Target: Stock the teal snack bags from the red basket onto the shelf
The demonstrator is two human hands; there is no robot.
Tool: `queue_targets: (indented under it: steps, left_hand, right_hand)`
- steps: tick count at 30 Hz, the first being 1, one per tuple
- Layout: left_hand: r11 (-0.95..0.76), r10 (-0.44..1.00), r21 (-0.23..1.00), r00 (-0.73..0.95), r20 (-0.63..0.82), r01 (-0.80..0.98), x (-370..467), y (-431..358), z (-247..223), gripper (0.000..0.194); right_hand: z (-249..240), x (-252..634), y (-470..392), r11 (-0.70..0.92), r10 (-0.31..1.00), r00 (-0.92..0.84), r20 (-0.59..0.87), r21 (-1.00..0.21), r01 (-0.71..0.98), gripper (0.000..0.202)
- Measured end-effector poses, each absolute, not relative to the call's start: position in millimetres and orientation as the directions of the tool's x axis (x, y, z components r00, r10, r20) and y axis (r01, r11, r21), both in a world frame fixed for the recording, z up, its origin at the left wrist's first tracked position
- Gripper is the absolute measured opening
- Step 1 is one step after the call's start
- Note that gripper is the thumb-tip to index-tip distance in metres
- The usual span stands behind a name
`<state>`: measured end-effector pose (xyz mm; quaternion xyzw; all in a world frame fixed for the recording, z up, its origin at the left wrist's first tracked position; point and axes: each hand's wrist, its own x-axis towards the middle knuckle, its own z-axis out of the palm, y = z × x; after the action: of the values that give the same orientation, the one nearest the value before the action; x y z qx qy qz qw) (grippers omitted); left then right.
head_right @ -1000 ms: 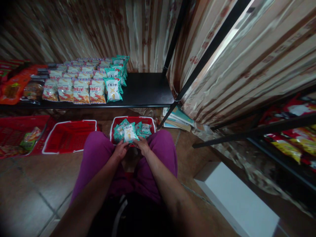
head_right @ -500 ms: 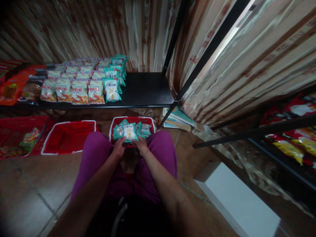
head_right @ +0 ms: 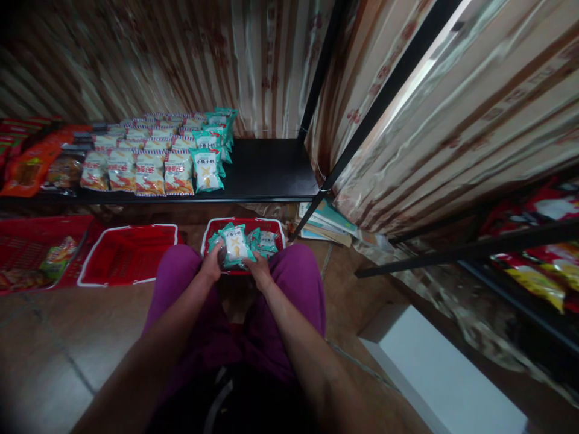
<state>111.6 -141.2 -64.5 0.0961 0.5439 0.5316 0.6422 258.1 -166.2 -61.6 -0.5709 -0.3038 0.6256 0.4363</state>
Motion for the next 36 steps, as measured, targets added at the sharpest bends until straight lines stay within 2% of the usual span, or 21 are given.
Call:
queue_targets:
  steps: [9,13,19,25,36]
  left_hand:
    - [0.559,0.752,0.687,-0.065,-0.656,-0.465,94.2,-135.6,-49.4,0.033]
    - [0.568,0.738,0.691,-0.093,-0.668,-0.447,97.8,-139.8,-55.0,0.034]
    - [0.516,0.754,0.735,-0.175,-0.633,-0.439,98.4,-140.5,-55.0,0.034]
    - [0.483,0.772,0.751,-0.186,-0.608,-0.450,102.1,-143.9,-55.4,0.031]
    - [0.329,0.816,0.760,-0.236,-0.528,-0.561,96.5,-137.5,-46.6,0.018]
  right_hand:
    - [-63.0,256.8,-165.4,-0.473,0.876,-0.007,-0.482,-0.856,-0.211,0.035]
    - [-66.8,258.4,-165.3,-0.505,0.858,-0.023,-0.513,-0.834,-0.222,0.035]
    - [-63.8,257.7,-167.2,-0.548,0.828,-0.072,-0.556,-0.777,-0.310,0.041]
    - [-60.8,256.6,-167.6,-0.557,0.822,-0.131,-0.555,-0.732,-0.392,0.041]
    - [-67.0,257.9,-167.1,-0.573,0.810,-0.134,-0.572,-0.719,-0.393,0.042]
